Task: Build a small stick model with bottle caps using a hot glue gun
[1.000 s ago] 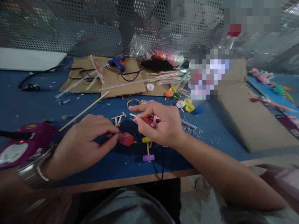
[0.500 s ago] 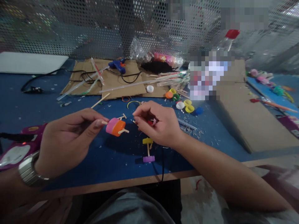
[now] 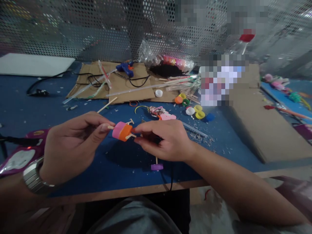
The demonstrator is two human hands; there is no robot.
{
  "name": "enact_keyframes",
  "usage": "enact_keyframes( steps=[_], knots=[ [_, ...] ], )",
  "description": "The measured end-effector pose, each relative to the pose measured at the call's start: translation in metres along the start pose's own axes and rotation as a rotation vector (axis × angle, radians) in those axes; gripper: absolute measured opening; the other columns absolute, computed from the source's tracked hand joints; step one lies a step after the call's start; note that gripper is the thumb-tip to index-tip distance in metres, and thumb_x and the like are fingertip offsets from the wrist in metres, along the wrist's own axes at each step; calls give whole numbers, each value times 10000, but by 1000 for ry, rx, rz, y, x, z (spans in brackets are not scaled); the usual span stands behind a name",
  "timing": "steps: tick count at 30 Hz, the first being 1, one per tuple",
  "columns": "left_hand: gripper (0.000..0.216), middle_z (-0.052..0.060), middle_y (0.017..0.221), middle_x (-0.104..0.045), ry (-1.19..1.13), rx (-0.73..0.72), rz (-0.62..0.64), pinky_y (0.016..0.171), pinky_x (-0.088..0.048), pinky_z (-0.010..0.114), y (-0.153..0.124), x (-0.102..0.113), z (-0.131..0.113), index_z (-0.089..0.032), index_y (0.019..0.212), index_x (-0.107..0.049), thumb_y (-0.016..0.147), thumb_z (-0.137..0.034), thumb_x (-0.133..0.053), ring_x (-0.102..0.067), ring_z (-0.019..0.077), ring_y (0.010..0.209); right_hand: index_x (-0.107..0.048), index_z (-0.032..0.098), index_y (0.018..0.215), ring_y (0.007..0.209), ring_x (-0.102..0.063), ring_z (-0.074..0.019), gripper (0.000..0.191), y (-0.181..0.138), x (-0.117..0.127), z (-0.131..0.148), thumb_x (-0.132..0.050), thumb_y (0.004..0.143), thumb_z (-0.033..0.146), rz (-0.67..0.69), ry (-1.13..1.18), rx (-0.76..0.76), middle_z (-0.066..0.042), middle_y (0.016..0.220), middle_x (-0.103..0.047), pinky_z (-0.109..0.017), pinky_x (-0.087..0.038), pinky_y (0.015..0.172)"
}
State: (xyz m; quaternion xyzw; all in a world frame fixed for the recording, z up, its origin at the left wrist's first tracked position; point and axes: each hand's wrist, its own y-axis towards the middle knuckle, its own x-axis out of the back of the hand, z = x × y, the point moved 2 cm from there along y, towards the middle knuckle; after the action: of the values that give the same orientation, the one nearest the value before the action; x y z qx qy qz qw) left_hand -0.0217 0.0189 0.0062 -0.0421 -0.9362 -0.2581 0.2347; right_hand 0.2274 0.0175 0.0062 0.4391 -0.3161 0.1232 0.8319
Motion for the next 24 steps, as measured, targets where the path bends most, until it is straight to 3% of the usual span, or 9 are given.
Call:
enact_keyframes(
  steps=[5, 12, 24],
  knots=[
    [76, -8, 909, -772, 15, -36, 14, 780, -545, 313, -1, -1, -2, -242, 978, -764, 1044, -216, -736, -688, 148, 814, -794, 210, 1016, 633, -771, -118, 57, 1, 2, 1, -770, 993, 163, -26, 21, -10, -7, 825, -868, -204, -591, 617],
    [68, 11, 960, -790, 8, -49, 83, 814, -580, 325, -1, -3, -2, -235, 1020, -758, 1051, -235, -699, -727, 166, 864, -762, 202, 854, 509, -648, -94, 102, -1, 1, -2, -789, 942, 156, -92, 119, -168, -10, 727, -831, -203, -457, 478],
    [21, 0, 948, -798, -58, 18, 99, 825, -585, 342, -3, -5, 2, -256, 1004, -783, 1010, -275, -774, -737, 170, 844, -767, 187, 880, 474, -589, -83, 71, -2, 0, -2, -778, 944, 158, -52, 90, -129, -5, 693, -807, -212, -437, 476]
  ],
)
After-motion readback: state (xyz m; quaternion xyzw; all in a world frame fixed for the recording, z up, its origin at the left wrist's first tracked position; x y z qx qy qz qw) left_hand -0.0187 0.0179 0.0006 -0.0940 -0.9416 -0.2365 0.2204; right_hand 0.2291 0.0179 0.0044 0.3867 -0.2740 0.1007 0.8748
